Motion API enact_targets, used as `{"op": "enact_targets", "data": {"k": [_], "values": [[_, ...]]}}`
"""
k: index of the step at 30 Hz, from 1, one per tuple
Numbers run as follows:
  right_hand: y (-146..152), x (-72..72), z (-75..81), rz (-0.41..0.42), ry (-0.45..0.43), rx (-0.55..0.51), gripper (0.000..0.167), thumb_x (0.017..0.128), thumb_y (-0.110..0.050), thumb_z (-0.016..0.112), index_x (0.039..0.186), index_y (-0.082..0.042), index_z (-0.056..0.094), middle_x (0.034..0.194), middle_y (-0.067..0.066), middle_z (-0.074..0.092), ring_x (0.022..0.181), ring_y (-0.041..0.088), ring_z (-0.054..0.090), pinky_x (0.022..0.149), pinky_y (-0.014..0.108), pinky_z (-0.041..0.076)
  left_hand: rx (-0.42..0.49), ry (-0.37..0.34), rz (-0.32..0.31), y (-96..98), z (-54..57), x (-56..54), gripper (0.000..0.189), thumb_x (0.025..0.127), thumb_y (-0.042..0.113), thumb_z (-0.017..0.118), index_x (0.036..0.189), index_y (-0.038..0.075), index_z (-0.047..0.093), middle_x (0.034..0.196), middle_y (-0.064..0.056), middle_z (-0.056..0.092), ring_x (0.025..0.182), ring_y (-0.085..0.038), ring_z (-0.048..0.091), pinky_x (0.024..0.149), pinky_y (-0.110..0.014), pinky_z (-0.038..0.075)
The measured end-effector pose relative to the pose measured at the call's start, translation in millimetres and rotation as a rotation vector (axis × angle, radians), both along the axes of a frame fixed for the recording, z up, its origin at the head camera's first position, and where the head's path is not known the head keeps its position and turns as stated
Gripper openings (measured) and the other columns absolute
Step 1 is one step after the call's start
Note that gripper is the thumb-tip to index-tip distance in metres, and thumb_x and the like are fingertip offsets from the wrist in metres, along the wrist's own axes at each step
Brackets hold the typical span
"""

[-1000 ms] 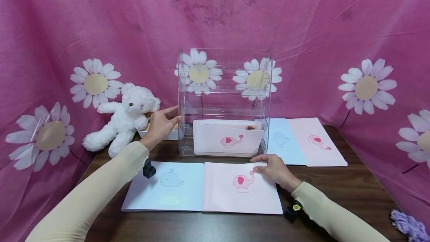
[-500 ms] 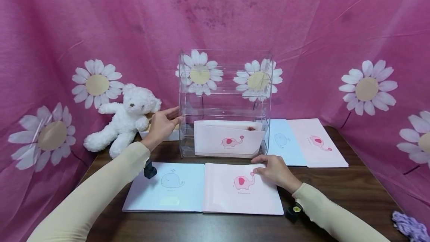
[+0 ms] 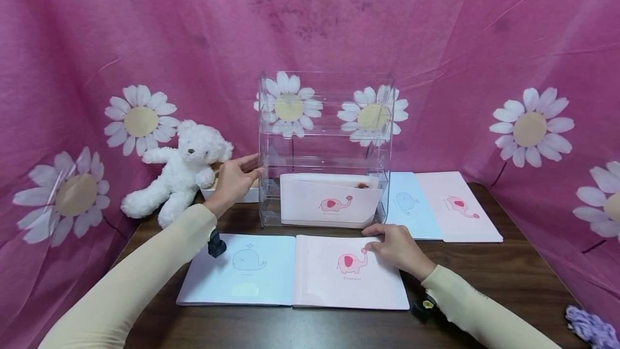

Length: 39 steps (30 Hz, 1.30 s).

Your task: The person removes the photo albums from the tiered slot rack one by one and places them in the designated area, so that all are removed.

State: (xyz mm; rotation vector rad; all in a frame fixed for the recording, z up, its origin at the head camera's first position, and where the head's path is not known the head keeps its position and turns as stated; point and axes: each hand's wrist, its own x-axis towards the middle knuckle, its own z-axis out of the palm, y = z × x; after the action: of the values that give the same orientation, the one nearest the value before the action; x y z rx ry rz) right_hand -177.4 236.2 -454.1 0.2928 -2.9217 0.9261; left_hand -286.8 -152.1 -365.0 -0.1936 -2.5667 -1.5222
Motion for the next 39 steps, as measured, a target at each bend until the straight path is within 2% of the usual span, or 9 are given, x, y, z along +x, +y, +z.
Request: {"op": "enact_targets", "data": {"k": [5, 8, 11, 17, 21, 28, 36, 39], "values": [[-1.7, 2.7, -0.6, 0.018, 0.075, 0.039, 0.027, 0.082, -0.011, 0.083, 0.109, -0.014, 0.079, 0.107, 0.003, 0.079, 0.089, 0.011, 0.066, 0.082, 0.036, 0.057, 0.006, -0.008, -0.002, -0.2, 0.1, 0.0, 0.051, 0.094, 0.019, 0.074, 0.143, 0.01, 0.06, 0.134, -0.012, 0.069, 0.123, -0.023, 0.068, 0.096, -0.039, 0.059], [-2.0, 3.0, 1.2, 0.027, 0.092, 0.051, 0.027, 0.083, -0.012, 0.083, 0.109, -0.014, 0.079, 0.107, 0.004, 0.079, 0.087, 0.011, 0.065, 0.079, 0.035, 0.057, 0.005, -0.001, 0.0, -0.2, 0.6, -0.6, 0.051, 0.094, 0.019, 0.074, 0.142, 0.01, 0.06, 0.133, -0.011, 0.069, 0.122, -0.022, 0.068, 0.096, -0.038, 0.059], [-1.0, 2.6, 4.4, 0.027, 0.07, 0.039, 0.027, 0.084, -0.012, 0.082, 0.11, -0.014, 0.079, 0.108, 0.006, 0.079, 0.087, 0.013, 0.064, 0.078, 0.034, 0.055, 0.002, 0.007, 0.003, -0.3, 1.3, -1.0, 0.05, 0.094, 0.02, 0.074, 0.142, 0.011, 0.061, 0.132, -0.011, 0.07, 0.121, -0.022, 0.069, 0.095, -0.038, 0.06], [6.0, -1.1, 10.5, -0.007, -0.036, -0.079, 0.027, 0.088, -0.011, 0.077, 0.115, -0.015, 0.078, 0.115, 0.006, 0.078, 0.111, 0.025, 0.071, 0.091, 0.043, 0.057, 0.011, 0.019, -0.002, -0.1, 2.2, -1.3, 0.05, 0.094, 0.015, 0.074, 0.141, 0.008, 0.06, 0.133, -0.013, 0.069, 0.121, -0.024, 0.069, 0.095, -0.038, 0.06], [9.1, -3.9, 13.0, -0.035, -0.067, -0.132, 0.027, 0.089, -0.012, 0.076, 0.116, -0.017, 0.077, 0.111, 0.003, 0.079, 0.111, 0.025, 0.072, 0.089, 0.037, 0.057, 0.014, 0.006, -0.004, -1.0, 1.9, -1.5, 0.051, 0.094, 0.016, 0.074, 0.142, 0.009, 0.06, 0.134, -0.013, 0.069, 0.122, -0.023, 0.068, 0.095, -0.038, 0.059], [11.1, -4.7, 18.4, -0.079, -0.013, -0.25, 0.026, 0.09, -0.008, 0.074, 0.115, -0.014, 0.077, 0.106, 0.004, 0.08, 0.104, 0.02, 0.075, 0.08, 0.013, 0.053, 0.017, -0.003, -0.005, -1.4, -0.2, -0.9, 0.05, 0.094, 0.016, 0.073, 0.142, 0.01, 0.06, 0.134, -0.011, 0.069, 0.121, -0.023, 0.069, 0.094, -0.038, 0.06], [13.3, -3.3, 26.3, -0.087, 0.031, -0.254, 0.024, 0.093, -0.01, 0.074, 0.116, -0.013, 0.077, 0.11, 0.006, 0.079, 0.099, 0.014, 0.075, 0.08, 0.016, 0.058, 0.016, 0.004, -0.007, -0.8, -0.3, -0.1, 0.049, 0.095, 0.015, 0.073, 0.142, 0.01, 0.06, 0.133, -0.012, 0.069, 0.12, -0.023, 0.069, 0.092, -0.035, 0.061], [16.7, -2.4, 34.2, -0.074, 0.094, -0.321, 0.023, 0.094, -0.013, 0.073, 0.116, -0.011, 0.076, 0.11, 0.008, 0.079, 0.097, 0.008, 0.074, 0.081, 0.013, 0.058, 0.014, 0.007, -0.005, -0.2, -0.5, 0.0, 0.049, 0.094, 0.016, 0.073, 0.141, 0.01, 0.061, 0.132, -0.012, 0.07, 0.119, -0.022, 0.07, 0.09, -0.034, 0.061]]}}
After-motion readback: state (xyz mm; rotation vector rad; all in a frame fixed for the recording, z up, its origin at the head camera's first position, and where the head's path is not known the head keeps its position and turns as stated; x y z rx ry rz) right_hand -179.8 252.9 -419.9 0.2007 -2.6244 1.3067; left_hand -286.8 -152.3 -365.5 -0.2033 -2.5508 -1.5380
